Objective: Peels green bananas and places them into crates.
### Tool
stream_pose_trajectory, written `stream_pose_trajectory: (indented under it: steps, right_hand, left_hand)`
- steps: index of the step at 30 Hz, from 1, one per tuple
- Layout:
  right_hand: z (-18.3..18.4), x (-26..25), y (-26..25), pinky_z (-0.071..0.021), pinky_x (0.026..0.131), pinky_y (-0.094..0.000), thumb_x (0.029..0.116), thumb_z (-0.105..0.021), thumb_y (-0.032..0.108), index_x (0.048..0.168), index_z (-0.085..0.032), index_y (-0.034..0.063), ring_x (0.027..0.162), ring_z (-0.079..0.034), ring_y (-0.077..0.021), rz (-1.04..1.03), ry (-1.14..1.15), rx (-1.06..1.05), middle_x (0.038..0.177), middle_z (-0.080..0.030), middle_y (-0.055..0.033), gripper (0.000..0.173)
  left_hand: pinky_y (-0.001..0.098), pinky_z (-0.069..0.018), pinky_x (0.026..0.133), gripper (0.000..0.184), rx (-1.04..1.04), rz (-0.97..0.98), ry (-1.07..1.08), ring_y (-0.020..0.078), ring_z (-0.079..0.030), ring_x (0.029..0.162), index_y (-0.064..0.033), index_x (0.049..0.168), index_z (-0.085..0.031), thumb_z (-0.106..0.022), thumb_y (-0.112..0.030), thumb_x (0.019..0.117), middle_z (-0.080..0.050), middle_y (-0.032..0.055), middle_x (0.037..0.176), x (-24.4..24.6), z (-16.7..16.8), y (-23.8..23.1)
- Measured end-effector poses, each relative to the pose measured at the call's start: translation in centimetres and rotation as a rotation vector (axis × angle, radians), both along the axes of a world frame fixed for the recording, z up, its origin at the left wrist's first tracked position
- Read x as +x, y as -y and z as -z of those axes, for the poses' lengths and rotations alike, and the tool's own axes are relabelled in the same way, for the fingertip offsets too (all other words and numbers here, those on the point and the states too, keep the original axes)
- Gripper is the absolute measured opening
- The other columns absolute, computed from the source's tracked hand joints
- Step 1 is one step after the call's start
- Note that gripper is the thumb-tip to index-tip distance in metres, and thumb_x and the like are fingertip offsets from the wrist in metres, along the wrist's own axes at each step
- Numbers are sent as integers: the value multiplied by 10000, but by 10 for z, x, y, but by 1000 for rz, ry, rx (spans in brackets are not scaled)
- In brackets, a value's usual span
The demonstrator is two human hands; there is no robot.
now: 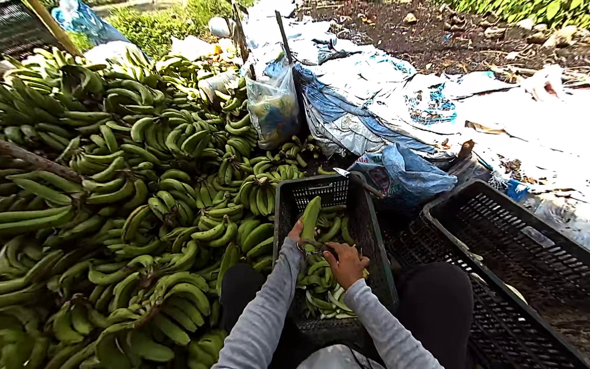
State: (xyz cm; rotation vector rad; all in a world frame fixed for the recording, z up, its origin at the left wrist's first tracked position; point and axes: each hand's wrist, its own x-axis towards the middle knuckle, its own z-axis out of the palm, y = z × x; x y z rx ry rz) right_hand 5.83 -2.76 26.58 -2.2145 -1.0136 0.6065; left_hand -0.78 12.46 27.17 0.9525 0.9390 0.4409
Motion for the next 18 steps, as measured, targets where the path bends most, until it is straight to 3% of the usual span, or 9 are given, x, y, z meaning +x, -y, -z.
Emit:
stream_pose_trajectory:
  steps: [2,4,6,8,9,12,14,16,18]
  right_hand:
    - [-3,13,-18,-300,1033,-743,1047,-552,413,1380,-667,185,1314,-523,-460,58,83,32,1344,-635,-207,420]
    - [-14,43,-46,-277,1074,-733,1059,-533,415,1404,-644,181,1356,-490,-464,164,119,3,1384,-609,-224,432]
    - [-31,82,-67,-271,1106,-698,1074,-493,456,1446,-595,194,1369,-472,-462,268,101,-91,1413,-583,-242,466]
    - [-44,98,-66,-307,1077,-694,1073,-473,488,1449,-583,191,1335,-504,-460,270,134,-74,1396,-595,-237,492]
    - [-47,88,-57,-306,1078,-691,1072,-469,495,1449,-584,189,1331,-510,-451,199,138,-62,1387,-606,-221,499]
    - [-32,24,-13,-290,1085,-692,1064,-492,480,1417,-631,182,1305,-535,-426,-35,68,-91,1342,-646,-187,483]
    - [-22,-5,6,-295,1065,-712,1056,-531,444,1393,-652,163,1290,-539,-447,-39,22,-83,1309,-658,-201,455]
    - [-17,-3,-3,-317,1029,-733,1043,-567,413,1366,-673,140,1274,-538,-484,42,79,13,1293,-653,-231,436]
    - [-22,26,-33,-327,1003,-756,1018,-611,371,1315,-707,104,1270,-532,-528,137,222,167,1280,-644,-278,411]
  left_hand:
    - [281,-511,808,425,3,-6,22,124,-588,885,11,1465,-366,-179,-179,1134,-597,137,1134,-4,-3,8]
    - [267,-525,680,390,-45,-78,37,103,-604,753,-2,1324,-463,-192,-213,1139,-625,86,955,-3,-5,20]
    - [254,-530,725,419,-15,-15,148,88,-605,790,-1,1451,-346,-160,-190,1127,-614,71,1007,-13,2,31]
    - [281,-544,663,463,28,-49,205,119,-619,732,-24,1522,-225,-162,-208,1102,-608,75,975,-20,17,34]
    - [315,-540,692,474,18,-104,189,154,-612,770,-43,1552,-203,-148,-215,1114,-594,111,1037,-22,19,29]
    - [336,-519,705,531,-5,-279,65,185,-594,781,-25,1509,-311,-69,-313,1134,-595,157,1069,-15,9,9]
    - [323,-514,654,627,17,-269,40,189,-584,735,-25,1544,-235,46,-373,1104,-569,164,1045,-6,-4,-1]
    - [301,-513,729,694,56,-174,72,164,-588,818,3,1555,-194,108,-399,1077,-567,180,1131,-3,-9,3]
    - [264,-529,708,648,165,-55,11,106,-605,776,51,1420,-367,36,-343,1100,-618,140,1022,-2,-15,16]
